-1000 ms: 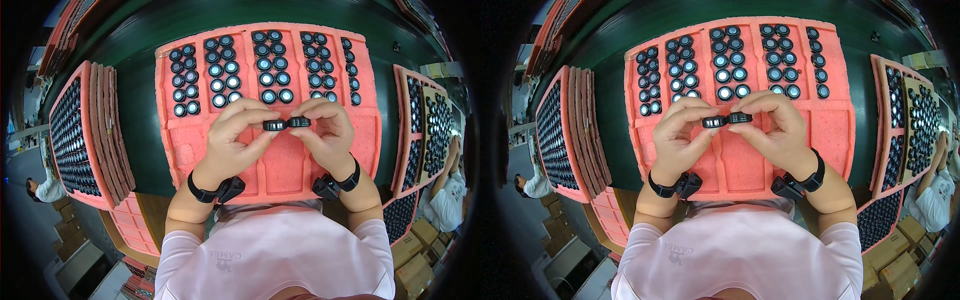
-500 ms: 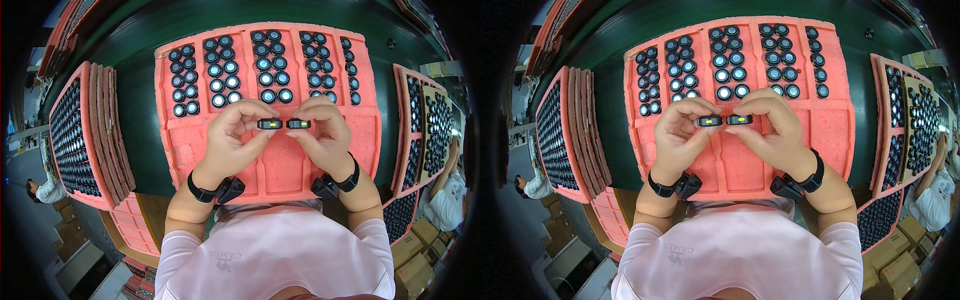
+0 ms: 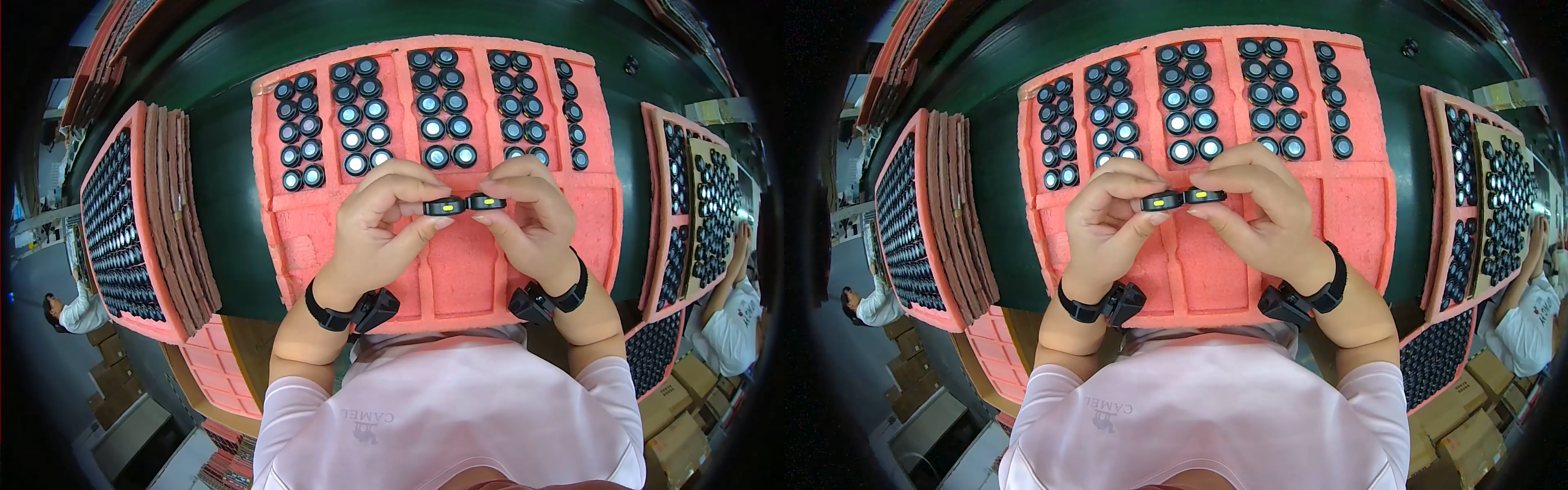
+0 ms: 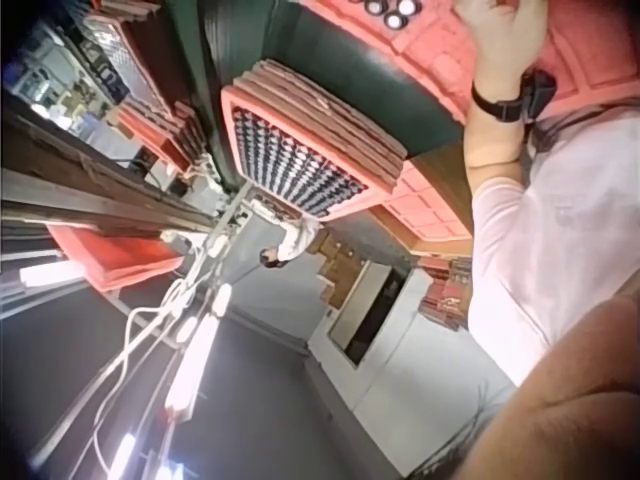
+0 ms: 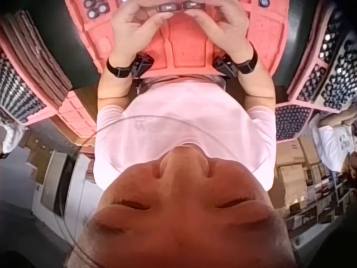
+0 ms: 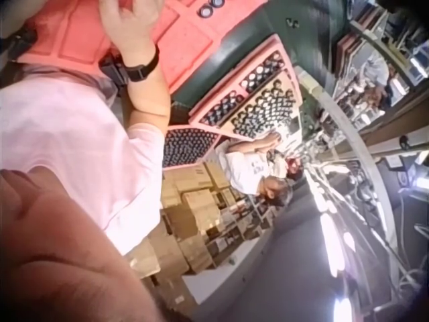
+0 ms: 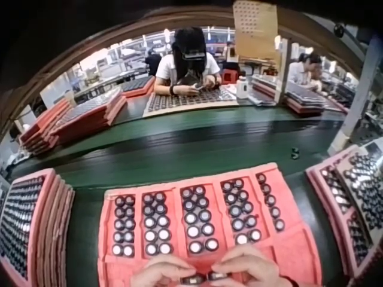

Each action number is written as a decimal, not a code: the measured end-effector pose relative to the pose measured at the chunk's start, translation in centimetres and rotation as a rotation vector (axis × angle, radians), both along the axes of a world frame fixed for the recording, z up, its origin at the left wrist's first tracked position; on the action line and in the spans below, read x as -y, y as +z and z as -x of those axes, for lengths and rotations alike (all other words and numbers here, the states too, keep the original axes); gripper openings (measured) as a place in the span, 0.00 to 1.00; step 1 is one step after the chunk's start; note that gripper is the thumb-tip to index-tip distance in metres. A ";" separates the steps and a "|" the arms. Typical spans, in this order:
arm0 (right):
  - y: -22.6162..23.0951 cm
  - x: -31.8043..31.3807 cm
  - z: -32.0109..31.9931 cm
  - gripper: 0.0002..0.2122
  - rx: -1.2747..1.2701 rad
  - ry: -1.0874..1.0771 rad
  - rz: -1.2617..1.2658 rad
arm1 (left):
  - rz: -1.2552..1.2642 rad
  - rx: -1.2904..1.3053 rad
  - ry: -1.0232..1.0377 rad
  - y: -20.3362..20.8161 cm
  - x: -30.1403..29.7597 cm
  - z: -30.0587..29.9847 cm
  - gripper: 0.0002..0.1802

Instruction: The person picks up two black circular components from a pink tray, turns them over to inspect them, and touches their sides together. They then place the components back into the tray and repeat the process with new ones.

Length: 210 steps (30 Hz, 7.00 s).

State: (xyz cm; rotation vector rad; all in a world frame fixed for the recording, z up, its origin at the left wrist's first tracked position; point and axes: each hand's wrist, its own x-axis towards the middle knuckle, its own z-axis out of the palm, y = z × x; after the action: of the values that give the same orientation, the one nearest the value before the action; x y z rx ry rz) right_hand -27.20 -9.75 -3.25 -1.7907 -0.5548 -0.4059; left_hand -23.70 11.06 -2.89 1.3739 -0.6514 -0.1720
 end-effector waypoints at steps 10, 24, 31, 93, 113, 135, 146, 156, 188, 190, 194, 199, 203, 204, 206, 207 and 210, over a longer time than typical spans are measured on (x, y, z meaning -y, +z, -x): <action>-0.4 -0.4 0.1 0.13 -0.008 -0.005 -0.087 | -0.095 0.123 0.129 -0.2 0.4 0.5 0.14; -0.3 -0.3 0.1 0.11 -0.031 0.013 -0.044 | -0.111 0.134 0.157 -0.4 0.3 0.3 0.12; -0.2 -1.2 0.2 0.13 -0.243 0.028 -0.091 | -0.035 0.005 0.215 2.6 0.0 0.4 0.14; 3.1 13.6 -16.9 0.08 -0.353 -0.455 0.798 | -0.774 0.382 0.168 5.7 -14.3 4.4 0.13; 2.0 15.5 -21.9 0.15 -0.597 -0.394 0.977 | -0.706 0.315 0.047 7.8 -7.4 5.0 0.13; 10.4 -1.1 -2.2 0.20 0.231 0.114 0.928 | -0.309 -0.190 0.070 3.9 1.3 -0.2 0.16; 3.6 -1.3 -0.1 0.15 -0.229 0.036 -0.039 | -0.210 0.169 0.175 1.8 0.5 -0.5 0.20; 0.0 -1.0 0.3 0.11 -0.791 0.467 -0.628 | -0.183 0.329 0.146 1.8 0.5 -0.2 0.22; 0.5 -1.1 0.6 0.21 -0.538 0.155 -0.344 | -0.137 0.081 -0.011 0.8 0.5 -0.4 0.27; 0.5 -1.1 0.6 0.21 -0.510 0.126 -0.307 | -0.101 0.026 -0.016 0.6 0.7 -0.3 0.26; 0.1 -1.1 0.5 0.21 -0.440 0.113 -0.223 | -0.099 0.036 -0.004 0.1 0.8 -0.3 0.28; 0.0 -1.1 0.5 0.21 -0.357 0.091 -0.162 | -0.127 0.110 0.010 -0.1 0.6 -0.6 0.26; 0.4 -0.7 0.2 0.21 -0.330 0.003 -0.123 | -0.111 0.096 0.068 0.0 0.4 -0.6 0.25; 0.5 -0.7 0.1 0.21 -0.329 0.005 -0.123 | -0.112 0.076 0.097 0.0 0.3 -0.5 0.26; 0.5 -0.5 0.0 0.21 -0.314 -0.007 -0.173 | -0.112 0.056 0.128 0.1 0.2 -0.4 0.26; 0.5 -0.4 0.0 0.21 -0.306 -0.013 -0.199 | -0.117 0.039 0.129 0.2 0.2 -0.3 0.26; 0.5 -0.3 0.1 0.21 -0.296 -0.006 -0.221 | -0.128 0.006 0.132 0.3 0.2 -0.2 0.27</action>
State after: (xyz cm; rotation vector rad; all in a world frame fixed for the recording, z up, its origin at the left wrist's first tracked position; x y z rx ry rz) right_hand -27.34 -9.42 -2.78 -1.6015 -0.2848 -0.1920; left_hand -23.45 10.86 -2.59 1.5360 -0.5601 -0.1050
